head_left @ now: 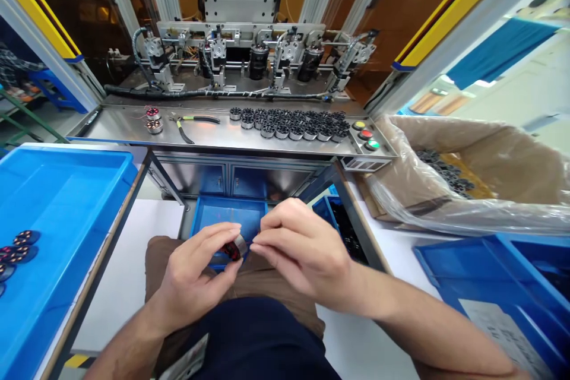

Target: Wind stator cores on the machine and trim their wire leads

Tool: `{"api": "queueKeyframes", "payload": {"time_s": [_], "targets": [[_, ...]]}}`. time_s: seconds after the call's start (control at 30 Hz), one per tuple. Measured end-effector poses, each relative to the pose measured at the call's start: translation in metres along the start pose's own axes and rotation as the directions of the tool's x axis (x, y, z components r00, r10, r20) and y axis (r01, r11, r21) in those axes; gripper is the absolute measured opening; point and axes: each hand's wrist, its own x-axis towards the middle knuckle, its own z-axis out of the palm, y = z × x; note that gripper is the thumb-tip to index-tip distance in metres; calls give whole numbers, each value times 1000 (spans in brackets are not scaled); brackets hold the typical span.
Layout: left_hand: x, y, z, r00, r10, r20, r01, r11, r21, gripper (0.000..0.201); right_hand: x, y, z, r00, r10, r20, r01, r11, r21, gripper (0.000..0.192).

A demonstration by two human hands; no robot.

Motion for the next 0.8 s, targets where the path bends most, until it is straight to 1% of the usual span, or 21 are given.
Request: {"api": "queueKeyframes", "payload": {"time_s": [0.1,0.13,0.17,0.2,0.23,0.27,0.3,0.33,0.37,0.4,0.43,0.5,0.57,0.6,0.67,0.73,0.8], "targets": [[-5,-1,-8,998,-30,47,38,984,-172,54,5,20,-11,994,-40,100,30,995,98,13],[-7,-1,-9,998,-42,51,52,977,-206,53,5,25,-14,993,-26,112,13,993,115,13],[-8,-1,-10,997,-53,47,62,973,-225,52,5,27,-16,995,1,100,-12,994,105,11],[-9,-1,-10,997,-65,37,72,970,-231,52,4,27,-18,997,26,67,-31,997,75,8],[-9,-1,-10,997,-78,22,81,971,-227,51,3,25,-19,999,34,24,-35,999,32,9],[-9,-1,-9,996,-87,4,86,973,-214,51,1,20,-19,1000,15,-13,-16,1000,-9,19],[-9,-1,-7,995,-94,-15,90,977,-194,50,-1,14,-17,999,-27,-28,26,999,-40,30],[-9,-1,-6,995,-97,-36,89,981,-170,50,-2,8,-14,996,-84,-18,83,995,-55,38],[-8,-1,-5,994,-96,-54,87,985,-147,50,-3,1,-10,991,-135,8,135,989,-59,39],[-8,-1,-4,994,-90,-69,80,989,-127,50,-4,-4,-5,984,-171,38,174,983,-63,34],[-8,-2,-4,993,-85,-80,76,991,-107,50,-4,-7,0,980,-190,62,194,978,-72,25],[-9,-3,-5,993,-84,-88,76,994,-83,52,-3,-9,8,977,-197,85,205,975,-87,7],[-12,-4,-8,992,-106,-72,98,989,-108,54,1,-5,11,975,-205,82,212,973,-94,6],[-14,-5,-10,990,-133,-57,123,981,-148,54,4,-2,11,973,-214,81,222,970,-99,7],[-18,-7,-14,978,-208,-17,194,937,-291,54,10,5,10,965,-246,94,257,959,-117,7],[-21,-8,-16,954,-299,30,278,840,-465,51,15,11,9,952,-283,121,297,946,-128,8],[-22,-10,-17,928,-365,73,334,727,-600,48,18,13,12,941,-305,146,323,939,-117,9]]}}
